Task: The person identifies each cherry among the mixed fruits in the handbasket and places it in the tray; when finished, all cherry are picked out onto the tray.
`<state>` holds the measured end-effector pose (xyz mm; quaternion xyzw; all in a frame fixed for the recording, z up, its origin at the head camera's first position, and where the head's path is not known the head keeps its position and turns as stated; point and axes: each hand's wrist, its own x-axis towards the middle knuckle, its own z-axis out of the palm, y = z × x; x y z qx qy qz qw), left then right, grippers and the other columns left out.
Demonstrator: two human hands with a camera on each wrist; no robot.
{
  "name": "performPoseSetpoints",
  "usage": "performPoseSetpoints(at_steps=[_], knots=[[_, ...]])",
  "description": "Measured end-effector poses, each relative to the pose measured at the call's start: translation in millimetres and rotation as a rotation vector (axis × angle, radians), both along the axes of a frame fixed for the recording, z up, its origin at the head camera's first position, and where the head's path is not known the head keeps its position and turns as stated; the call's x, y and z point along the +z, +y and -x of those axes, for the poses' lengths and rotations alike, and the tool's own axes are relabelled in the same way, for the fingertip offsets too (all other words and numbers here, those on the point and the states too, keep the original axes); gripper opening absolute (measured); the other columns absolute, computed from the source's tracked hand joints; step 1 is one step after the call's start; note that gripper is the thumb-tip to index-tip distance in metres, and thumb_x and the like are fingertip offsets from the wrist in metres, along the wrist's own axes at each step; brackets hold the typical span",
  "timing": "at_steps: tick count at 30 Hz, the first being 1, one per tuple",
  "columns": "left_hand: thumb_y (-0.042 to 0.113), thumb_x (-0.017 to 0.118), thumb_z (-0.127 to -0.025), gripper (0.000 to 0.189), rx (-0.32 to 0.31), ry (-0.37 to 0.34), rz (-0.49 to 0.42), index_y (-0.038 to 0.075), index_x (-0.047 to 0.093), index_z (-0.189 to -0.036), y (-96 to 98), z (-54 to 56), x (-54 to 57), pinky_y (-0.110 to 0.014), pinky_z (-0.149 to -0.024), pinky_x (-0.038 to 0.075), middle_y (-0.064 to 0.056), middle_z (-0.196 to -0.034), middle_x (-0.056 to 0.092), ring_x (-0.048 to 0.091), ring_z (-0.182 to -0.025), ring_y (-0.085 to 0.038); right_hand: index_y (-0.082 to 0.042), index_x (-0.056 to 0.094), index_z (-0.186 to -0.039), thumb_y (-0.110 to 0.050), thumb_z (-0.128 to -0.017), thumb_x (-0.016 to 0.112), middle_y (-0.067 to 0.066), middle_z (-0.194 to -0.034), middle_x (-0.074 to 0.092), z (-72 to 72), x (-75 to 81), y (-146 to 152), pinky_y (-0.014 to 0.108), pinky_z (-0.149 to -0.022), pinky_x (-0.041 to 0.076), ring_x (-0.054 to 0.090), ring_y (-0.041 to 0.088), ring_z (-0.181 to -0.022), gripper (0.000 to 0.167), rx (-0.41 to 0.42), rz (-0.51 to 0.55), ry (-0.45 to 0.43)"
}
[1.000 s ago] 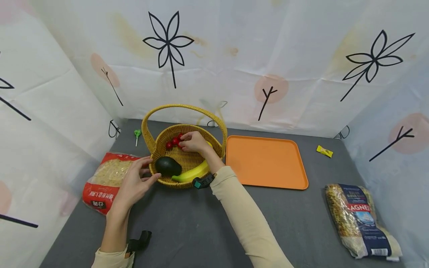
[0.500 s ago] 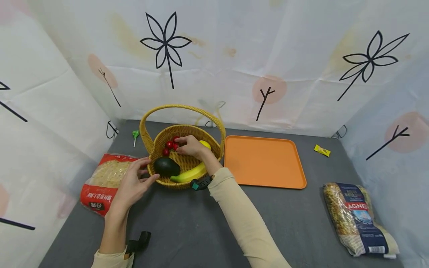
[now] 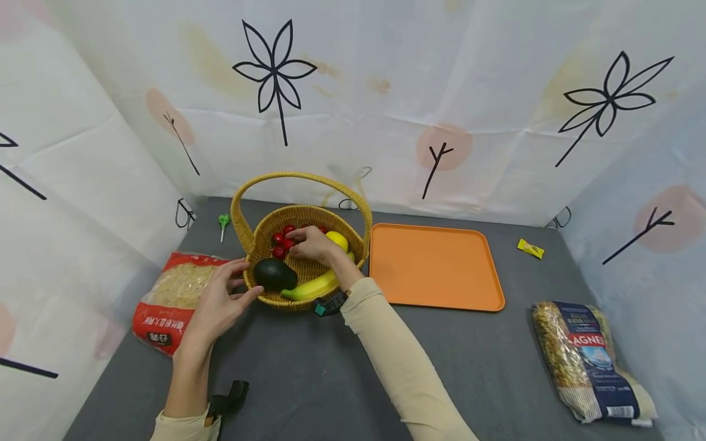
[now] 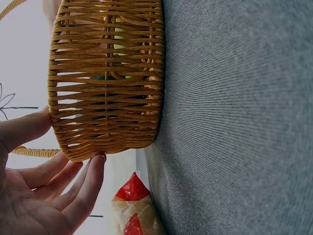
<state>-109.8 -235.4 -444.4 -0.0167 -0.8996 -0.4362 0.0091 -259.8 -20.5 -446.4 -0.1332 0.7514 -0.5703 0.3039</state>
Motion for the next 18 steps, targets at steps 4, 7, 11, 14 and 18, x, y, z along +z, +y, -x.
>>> performPoseSetpoints(at_steps=[4, 7, 11, 14, 18], knots=[[0.016, 0.078, -0.101, 0.066, -0.003, 0.0, 0.0, -0.005, 0.048, -0.155, -0.1, -0.2, 0.3, -0.055, -0.099, 0.063, -0.029, -0.161, 0.043, 0.065, -0.129, -0.051, 0.005, 0.053, -0.156, 0.005, -0.108, 0.056, 0.025, -0.161, 0.052, -0.1, -0.4, -1, 0.046, -0.119, 0.054, 0.064, 0.042, -0.138, 0.047, -0.013, 0.03, -0.032], [0.016, 0.079, -0.101, 0.066, -0.001, -0.006, -0.002, -0.005, 0.048, -0.156, 0.2, -0.1, 0.2, -0.056, -0.101, 0.061, -0.029, -0.161, 0.042, 0.065, -0.129, -0.051, 0.005, 0.058, -0.15, 0.004, -0.107, 0.06, 0.026, -0.151, 0.06, -1.6, 0.7, 0, 0.043, -0.113, 0.059, 0.068, 0.041, -0.133, 0.043, -0.045, 0.025, 0.016], [0.015, 0.079, -0.101, 0.066, 0.0, -0.009, -0.004, -0.005, 0.048, -0.155, 1.2, 0.0, 0.5, -0.056, -0.101, 0.061, -0.029, -0.161, 0.042, 0.065, -0.129, -0.051, 0.004, 0.065, -0.142, 0.001, -0.105, 0.066, 0.025, -0.139, 0.068, -4.3, 4.0, 4, 0.038, -0.1, 0.064, 0.073, 0.039, -0.121, 0.038, -0.107, 0.009, 0.151], [0.015, 0.078, -0.101, 0.065, -0.002, -0.01, -0.004, -0.005, 0.048, -0.155, 1.4, -0.1, 1.0, -0.056, -0.101, 0.062, -0.029, -0.161, 0.042, 0.065, -0.13, -0.051, 0.004, 0.066, -0.141, -0.001, -0.105, 0.066, 0.025, -0.136, 0.068, -7.1, 7.9, 9, 0.042, -0.098, 0.064, 0.073, 0.041, -0.116, 0.037, -0.135, 0.027, 0.205], [0.017, 0.079, -0.101, 0.067, 0.003, -0.017, 0.004, -0.004, 0.047, -0.156, 0.9, -0.4, 1.3, -0.056, -0.102, 0.061, -0.028, -0.163, 0.041, 0.064, -0.131, -0.05, 0.005, 0.061, -0.145, -0.003, -0.107, 0.065, 0.028, -0.141, 0.063, -11.5, 15.8, 19, 0.053, -0.106, 0.061, 0.072, 0.047, -0.12, 0.039, -0.126, 0.086, 0.199]])
